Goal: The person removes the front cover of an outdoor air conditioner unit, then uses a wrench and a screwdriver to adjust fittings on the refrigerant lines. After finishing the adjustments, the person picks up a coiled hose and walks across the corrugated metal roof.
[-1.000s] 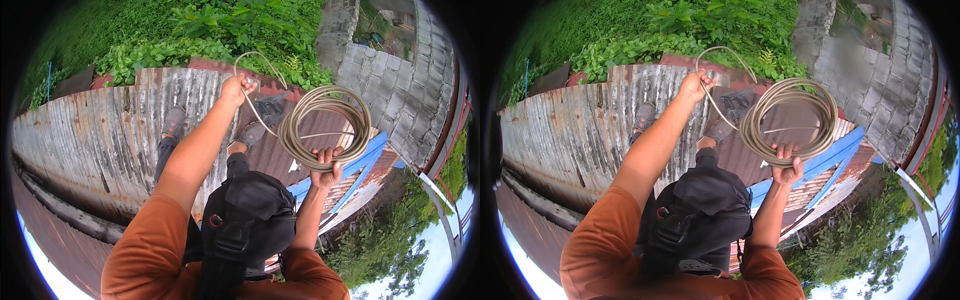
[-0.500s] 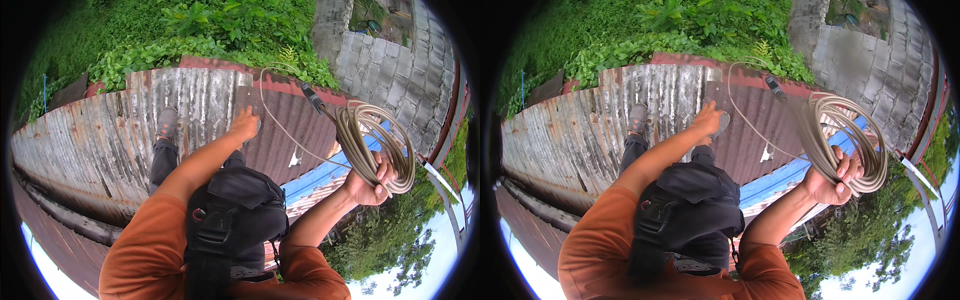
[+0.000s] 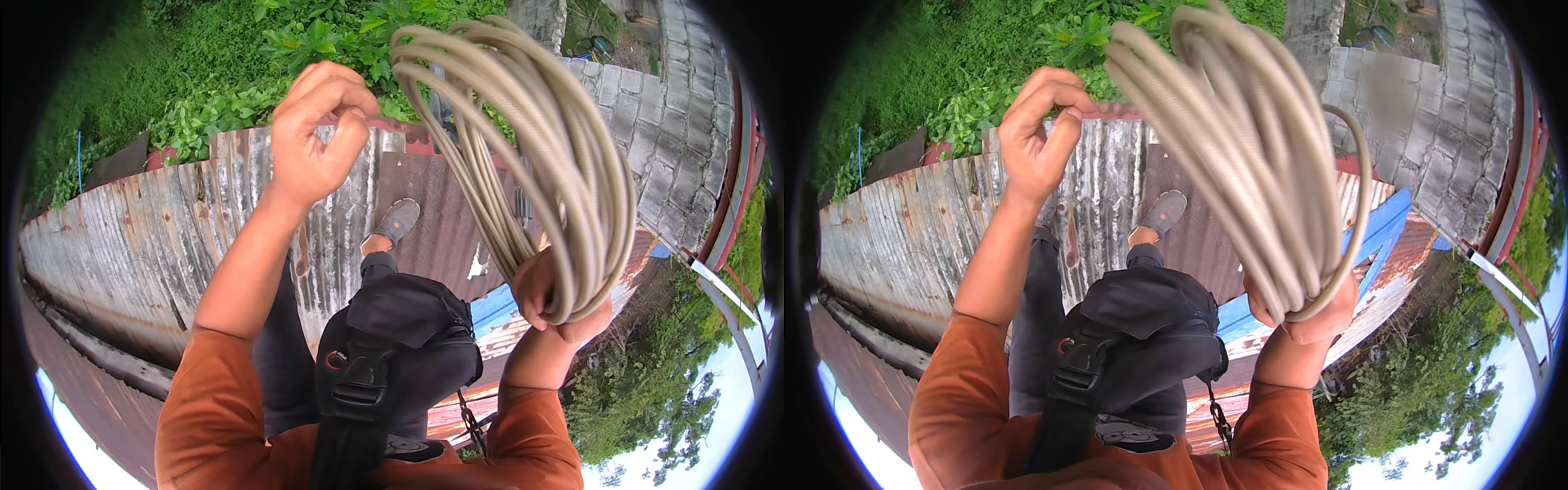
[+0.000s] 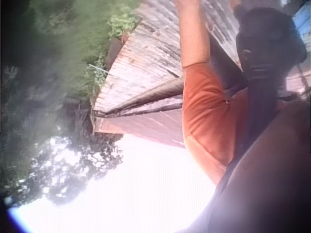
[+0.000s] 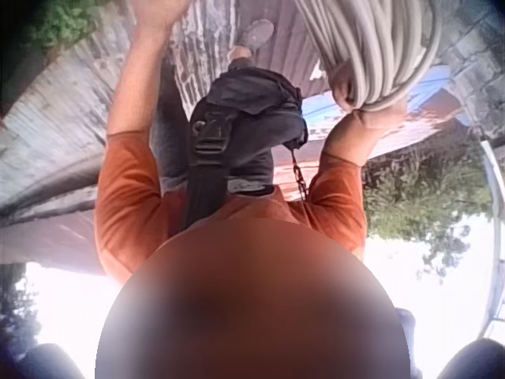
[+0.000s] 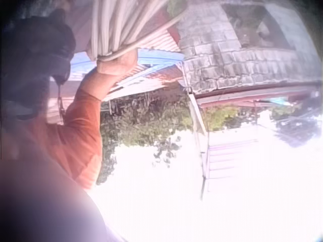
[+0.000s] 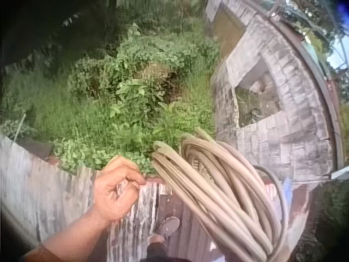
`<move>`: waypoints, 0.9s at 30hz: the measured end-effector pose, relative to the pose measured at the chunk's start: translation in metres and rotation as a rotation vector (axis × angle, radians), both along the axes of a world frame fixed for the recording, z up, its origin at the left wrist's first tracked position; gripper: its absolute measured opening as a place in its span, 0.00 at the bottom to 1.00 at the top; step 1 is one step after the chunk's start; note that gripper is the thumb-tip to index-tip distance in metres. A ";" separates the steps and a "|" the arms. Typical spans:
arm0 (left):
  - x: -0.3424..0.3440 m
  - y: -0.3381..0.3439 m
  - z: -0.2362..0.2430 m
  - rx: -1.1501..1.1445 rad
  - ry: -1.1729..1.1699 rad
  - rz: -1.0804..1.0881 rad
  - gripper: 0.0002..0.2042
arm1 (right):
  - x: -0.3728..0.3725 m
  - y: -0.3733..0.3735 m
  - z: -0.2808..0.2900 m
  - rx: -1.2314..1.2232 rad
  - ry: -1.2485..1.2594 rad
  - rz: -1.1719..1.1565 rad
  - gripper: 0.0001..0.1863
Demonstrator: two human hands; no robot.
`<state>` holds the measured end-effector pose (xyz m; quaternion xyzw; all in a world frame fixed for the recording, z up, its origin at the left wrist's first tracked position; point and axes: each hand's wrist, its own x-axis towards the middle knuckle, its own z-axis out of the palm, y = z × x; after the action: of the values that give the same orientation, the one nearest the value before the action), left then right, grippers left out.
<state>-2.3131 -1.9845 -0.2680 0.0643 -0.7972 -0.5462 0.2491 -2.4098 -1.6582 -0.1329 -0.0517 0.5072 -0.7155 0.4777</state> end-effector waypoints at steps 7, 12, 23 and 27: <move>-0.014 -0.022 0.150 -0.324 -0.286 -0.621 0.45 | -0.121 -0.129 0.010 0.368 0.114 1.151 0.34; -0.054 -0.054 0.115 -0.375 -0.504 -0.644 0.28 | -0.153 -0.208 0.031 0.440 0.101 1.461 0.34; -0.003 -0.104 0.076 1.211 -0.377 -0.098 0.17 | -0.140 -0.202 0.028 0.312 1.019 -0.146 0.32; 0.002 -0.133 0.095 1.492 -0.034 -0.126 0.13 | -0.071 -0.176 0.013 0.069 0.747 -0.048 0.35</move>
<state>-2.3108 -2.1173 -0.1728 0.1790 -0.2211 -0.9539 0.0954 -2.4810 -1.8341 -0.1196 -0.2810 0.6713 -0.6409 0.2443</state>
